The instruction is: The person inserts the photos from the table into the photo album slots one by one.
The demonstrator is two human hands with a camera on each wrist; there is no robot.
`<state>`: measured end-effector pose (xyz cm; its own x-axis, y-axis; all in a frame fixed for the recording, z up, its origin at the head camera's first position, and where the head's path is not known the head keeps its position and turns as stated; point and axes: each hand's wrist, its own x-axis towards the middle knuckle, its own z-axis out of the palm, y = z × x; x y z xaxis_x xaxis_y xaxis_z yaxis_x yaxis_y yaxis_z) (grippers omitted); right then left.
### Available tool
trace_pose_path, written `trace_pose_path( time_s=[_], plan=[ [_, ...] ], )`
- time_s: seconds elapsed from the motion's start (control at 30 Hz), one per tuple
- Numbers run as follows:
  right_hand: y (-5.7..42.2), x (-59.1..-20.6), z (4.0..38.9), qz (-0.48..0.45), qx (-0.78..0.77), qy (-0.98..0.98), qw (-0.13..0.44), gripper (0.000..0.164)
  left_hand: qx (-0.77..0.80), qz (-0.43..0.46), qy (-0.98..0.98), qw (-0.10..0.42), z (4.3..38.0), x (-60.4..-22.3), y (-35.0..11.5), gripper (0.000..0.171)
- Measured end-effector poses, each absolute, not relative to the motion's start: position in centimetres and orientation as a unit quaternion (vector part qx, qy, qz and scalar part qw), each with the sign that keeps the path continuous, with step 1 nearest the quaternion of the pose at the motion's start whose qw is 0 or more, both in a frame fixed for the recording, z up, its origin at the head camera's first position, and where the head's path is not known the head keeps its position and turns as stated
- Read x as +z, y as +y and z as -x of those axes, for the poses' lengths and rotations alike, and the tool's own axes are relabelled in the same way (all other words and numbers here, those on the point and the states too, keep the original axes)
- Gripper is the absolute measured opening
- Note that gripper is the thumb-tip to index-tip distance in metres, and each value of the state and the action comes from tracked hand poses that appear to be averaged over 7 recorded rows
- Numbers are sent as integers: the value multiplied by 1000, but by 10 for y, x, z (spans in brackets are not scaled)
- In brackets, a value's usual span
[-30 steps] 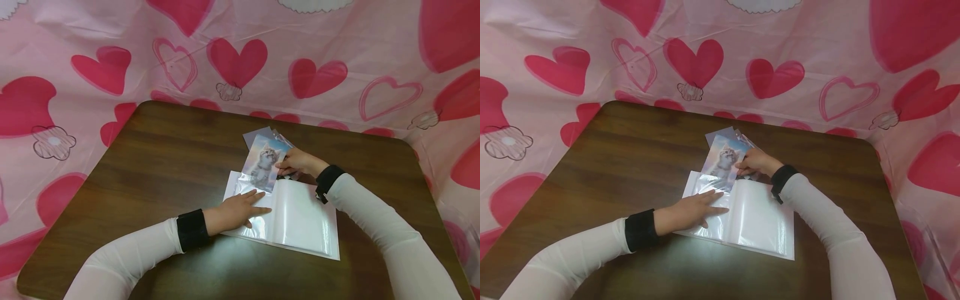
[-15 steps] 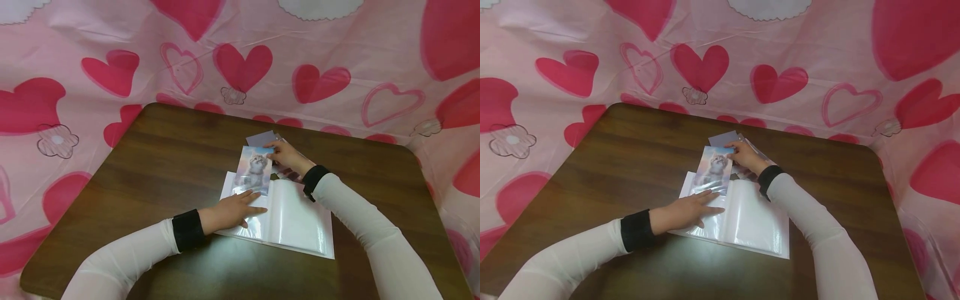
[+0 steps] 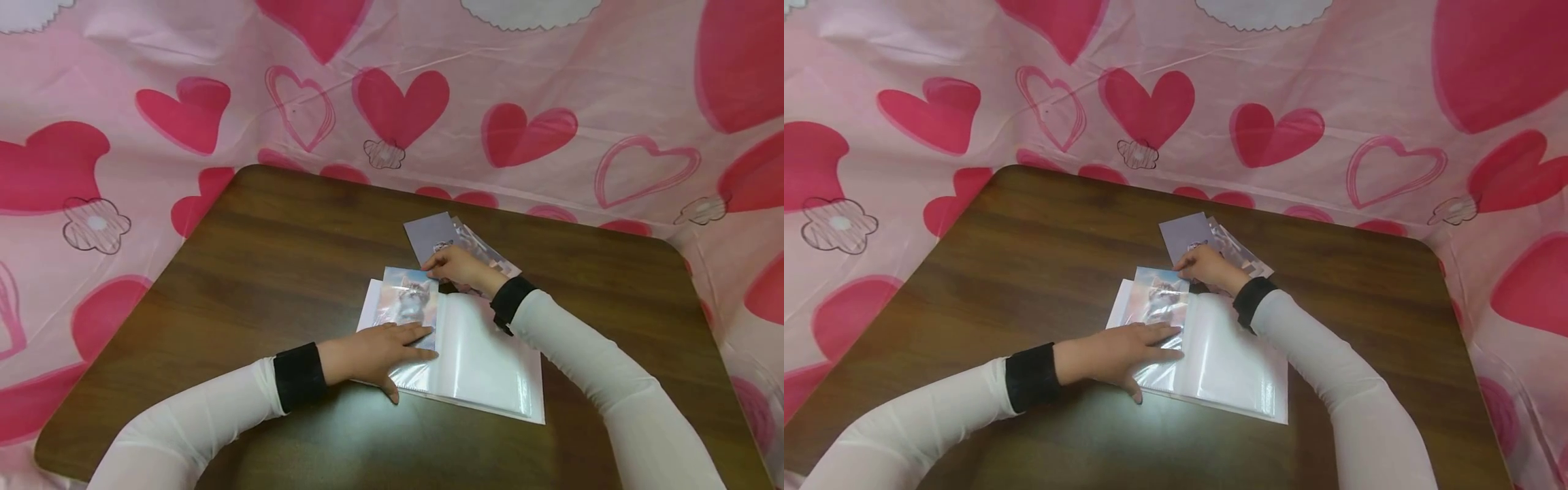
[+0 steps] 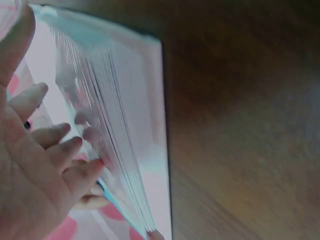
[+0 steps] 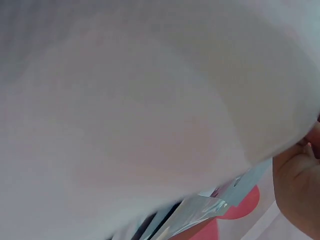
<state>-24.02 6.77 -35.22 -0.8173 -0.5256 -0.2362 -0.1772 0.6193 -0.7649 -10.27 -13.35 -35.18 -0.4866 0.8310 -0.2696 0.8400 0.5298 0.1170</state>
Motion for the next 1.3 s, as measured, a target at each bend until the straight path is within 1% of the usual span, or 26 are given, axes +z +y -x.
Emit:
trace_pose_path(
  time_s=[0.07,0.23,0.4,0.53,0.77,1.07,1.17,1.2,1.27,1.3],
  plan=[
    [66,-351,241,207,-391,867,229,22,-18,-493,856,155,102,-351,-134,85],
    [62,-347,241,238,-365,866,244,20,-42,-491,858,146,103,-348,-135,78],
    [58,-340,240,259,-340,875,229,20,-36,-483,863,141,106,-346,-137,77],
    [54,-337,239,268,-328,877,227,22,-28,-478,867,137,106,-346,-139,77],
    [55,-334,238,298,-323,877,194,22,-22,-478,868,134,107,-345,-142,76],
    [44,-331,243,318,-306,868,229,23,-30,-463,874,144,108,-340,-144,78],
    [41,-329,247,305,-303,866,256,25,-22,-465,872,150,108,-340,-145,77],
    [41,-329,250,303,-308,864,257,26,-19,-465,872,151,108,-340,-146,76],
    [43,-329,258,305,-308,875,217,25,-11,-464,872,155,107,-341,-148,76],
    [46,-330,264,301,-302,886,182,25,-5,-463,872,156,106,-342,-148,75]
  ],
)
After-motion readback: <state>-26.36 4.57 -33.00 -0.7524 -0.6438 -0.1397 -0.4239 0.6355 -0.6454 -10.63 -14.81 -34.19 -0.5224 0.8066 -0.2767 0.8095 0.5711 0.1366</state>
